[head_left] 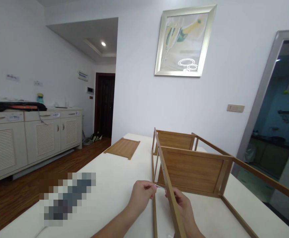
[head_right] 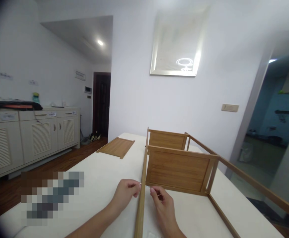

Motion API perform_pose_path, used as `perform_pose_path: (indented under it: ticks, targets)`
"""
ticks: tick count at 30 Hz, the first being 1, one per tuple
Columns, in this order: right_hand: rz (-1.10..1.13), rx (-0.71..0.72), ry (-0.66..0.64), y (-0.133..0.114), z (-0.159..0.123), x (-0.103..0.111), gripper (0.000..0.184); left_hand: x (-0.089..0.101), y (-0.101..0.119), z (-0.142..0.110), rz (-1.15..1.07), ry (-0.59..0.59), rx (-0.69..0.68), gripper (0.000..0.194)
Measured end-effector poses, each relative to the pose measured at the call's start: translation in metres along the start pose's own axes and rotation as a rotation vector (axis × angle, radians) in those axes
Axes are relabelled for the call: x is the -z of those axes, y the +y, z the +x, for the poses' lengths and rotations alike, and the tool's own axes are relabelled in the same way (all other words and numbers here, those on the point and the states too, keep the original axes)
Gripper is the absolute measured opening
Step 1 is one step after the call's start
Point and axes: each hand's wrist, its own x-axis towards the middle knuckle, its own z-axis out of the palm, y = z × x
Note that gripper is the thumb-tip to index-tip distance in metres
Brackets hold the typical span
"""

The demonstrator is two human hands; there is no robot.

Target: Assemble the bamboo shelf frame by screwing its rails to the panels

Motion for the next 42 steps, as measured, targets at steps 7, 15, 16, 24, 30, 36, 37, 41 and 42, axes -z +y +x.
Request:
perform_pose_path:
  ticks: [7,15,16,24,30,36,37,41,42]
  targets:
    - [-0.077,-0.025,0.061,-0.002,0.002,-0.001,0.05,0.016,0.02,0.002,-0.247,0.134,-0.014,0.026]
    - [-0.074,0.064,0.093,0.002,0.013,0.0,0.045,0.023,0.059,0.015,-0.605,0.223,-0.012,0.023]
    - [-0.069,0.099,0.109,-0.006,0.022,0.001,0.044,0.022,0.066,0.019,-0.614,0.225,-0.019,0.021]
    - [-0.318,0.668,0.444,-0.096,0.107,0.001,0.029,0.003,0.108,0.056,-0.673,0.404,-0.166,0.018]
    - [-0.578,0.793,0.376,-0.081,0.115,-0.01,0.024,-0.005,0.103,0.076,-0.638,0.449,-0.21,0.018]
    - [-0.767,0.829,0.304,-0.072,0.111,-0.008,0.029,-0.003,0.104,0.074,-0.531,0.435,-0.278,0.018]
    - [-0.776,0.83,0.307,-0.072,0.111,-0.008,0.029,-0.003,0.104,0.074,-0.53,0.436,-0.271,0.018]
    - [-0.783,0.841,0.339,-0.072,0.111,-0.009,0.029,-0.001,0.103,0.075,-0.563,0.452,-0.218,0.018]
    - [-0.782,0.85,0.344,-0.071,0.11,-0.01,0.029,-0.001,0.102,0.076,-0.566,0.454,-0.21,0.018]
